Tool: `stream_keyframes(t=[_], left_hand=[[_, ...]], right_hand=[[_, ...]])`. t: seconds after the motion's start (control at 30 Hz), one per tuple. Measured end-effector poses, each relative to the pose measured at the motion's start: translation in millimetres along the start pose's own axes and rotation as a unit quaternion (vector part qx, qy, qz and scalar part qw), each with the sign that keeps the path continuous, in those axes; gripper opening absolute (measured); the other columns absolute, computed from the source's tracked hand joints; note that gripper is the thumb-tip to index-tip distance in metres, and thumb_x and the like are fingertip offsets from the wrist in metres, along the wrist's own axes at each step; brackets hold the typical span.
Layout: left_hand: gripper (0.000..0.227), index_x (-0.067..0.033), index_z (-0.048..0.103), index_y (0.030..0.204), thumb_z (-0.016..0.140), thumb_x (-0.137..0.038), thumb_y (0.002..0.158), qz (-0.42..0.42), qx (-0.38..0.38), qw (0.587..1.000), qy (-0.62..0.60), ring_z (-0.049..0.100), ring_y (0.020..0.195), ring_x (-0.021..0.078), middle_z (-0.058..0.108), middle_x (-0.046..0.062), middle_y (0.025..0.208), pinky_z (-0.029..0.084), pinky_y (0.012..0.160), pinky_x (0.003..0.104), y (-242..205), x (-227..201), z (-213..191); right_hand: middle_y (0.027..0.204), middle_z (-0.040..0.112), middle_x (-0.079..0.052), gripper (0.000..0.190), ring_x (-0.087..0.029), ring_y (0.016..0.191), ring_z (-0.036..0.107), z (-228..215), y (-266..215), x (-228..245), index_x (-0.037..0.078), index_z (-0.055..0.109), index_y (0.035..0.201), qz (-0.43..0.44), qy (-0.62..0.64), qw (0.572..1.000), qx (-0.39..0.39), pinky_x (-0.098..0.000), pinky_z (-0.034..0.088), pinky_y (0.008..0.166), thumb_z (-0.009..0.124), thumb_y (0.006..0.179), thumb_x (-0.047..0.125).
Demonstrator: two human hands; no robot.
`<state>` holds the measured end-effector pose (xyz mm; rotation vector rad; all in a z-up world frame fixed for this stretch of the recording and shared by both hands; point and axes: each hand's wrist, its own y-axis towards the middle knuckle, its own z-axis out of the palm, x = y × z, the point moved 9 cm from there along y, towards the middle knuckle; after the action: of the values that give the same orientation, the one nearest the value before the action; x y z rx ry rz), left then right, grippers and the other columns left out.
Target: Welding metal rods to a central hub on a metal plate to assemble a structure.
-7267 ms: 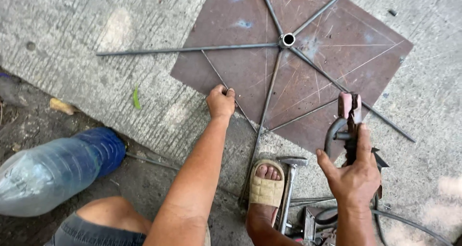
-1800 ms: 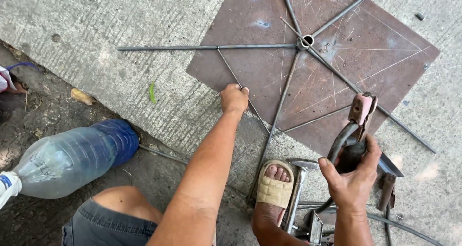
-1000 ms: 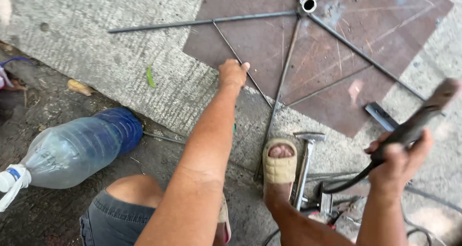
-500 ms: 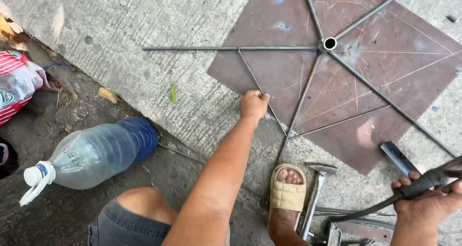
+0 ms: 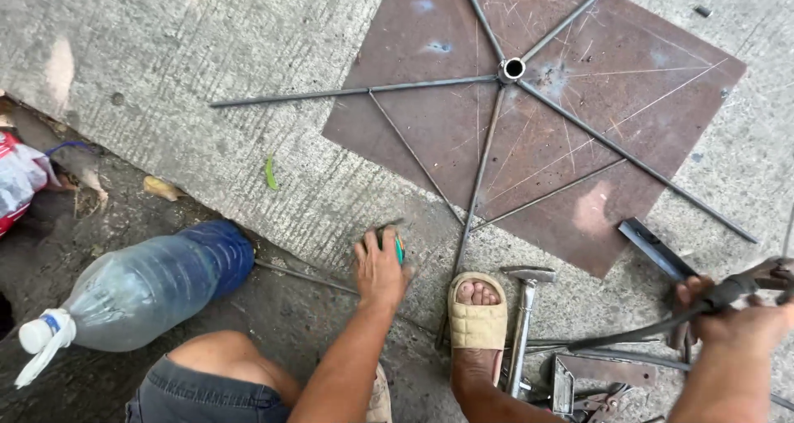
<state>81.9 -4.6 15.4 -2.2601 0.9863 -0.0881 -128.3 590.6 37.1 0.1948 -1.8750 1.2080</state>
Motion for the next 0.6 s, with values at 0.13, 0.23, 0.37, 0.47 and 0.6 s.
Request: stream_keyframes(t=[0.13,0.23,0.37,0.47,0.6], left_hand=[[0.079,-0.0047,0.045,0.135,0.087,-0.022,0.071,0.063,-0.029,0.995,-0.075,0.055,0.120,0.0483,0.050,0.021,0.129,0.051,0.104,0.059,-4,12,12],[0.060,-0.0008,0.065,0.122,0.080,-0.020,0.067,0.151,-0.030,0.946,-0.285,0.068,0.103,0.0501,0.069,0.025,0.104,0.057,0.090,0.053,-34,-39,-18],[0.057,0.0070,0.059,0.129,0.072,-0.023,0.081,0.187,0.095,0.892,-0.400,0.061,0.115,0.0559,0.066,0.035,0.115,0.049,0.101,0.059,-62,-122,-27],[0.053,-0.0060,0.066,0.111,0.056,-0.055,0.096,0.175,0.076,0.912,-0.364,0.070,0.097,0.0453,0.070,0.024,0.096,0.056,0.081,0.051,-67,-117,-28],[0.063,-0.0112,0.046,0.143,0.064,-0.044,0.092,0.141,0.214,0.918,-0.302,0.068,0.108,0.0464,0.068,0.027,0.117,0.055,0.094,0.054,-58,-99,-32]], right_hand=[[0.131,0.057,-0.026,0.056,-0.037,0.116,0.061,-42,-34,48,-0.004,0.043,0.144,-0.259,-0.204,0.942,0.059,-0.0538,0.059,0.097,0.031,0.107,0.036],[0.128,0.067,-0.025,0.014,-0.030,0.106,0.057,39,-192,58,-0.015,0.065,0.134,-0.560,-0.359,0.738,0.115,-0.0409,0.047,0.102,0.051,0.133,-0.016],[0.104,0.080,-0.004,0.046,-0.031,0.089,0.075,191,-244,-86,0.037,0.071,0.134,-0.209,-0.602,0.730,0.248,-0.0443,0.056,0.083,0.069,0.092,0.056],[0.064,0.074,-0.008,0.025,-0.016,0.054,0.069,207,-240,-174,0.015,0.083,0.107,-0.062,-0.453,0.803,0.382,-0.0326,0.062,0.055,0.066,0.099,0.032],[0.055,0.065,-0.013,0.015,-0.018,0.042,0.060,214,-227,-202,0.000,0.077,0.100,-0.007,-0.354,0.834,0.423,-0.0280,0.052,0.039,0.076,0.091,0.012]])
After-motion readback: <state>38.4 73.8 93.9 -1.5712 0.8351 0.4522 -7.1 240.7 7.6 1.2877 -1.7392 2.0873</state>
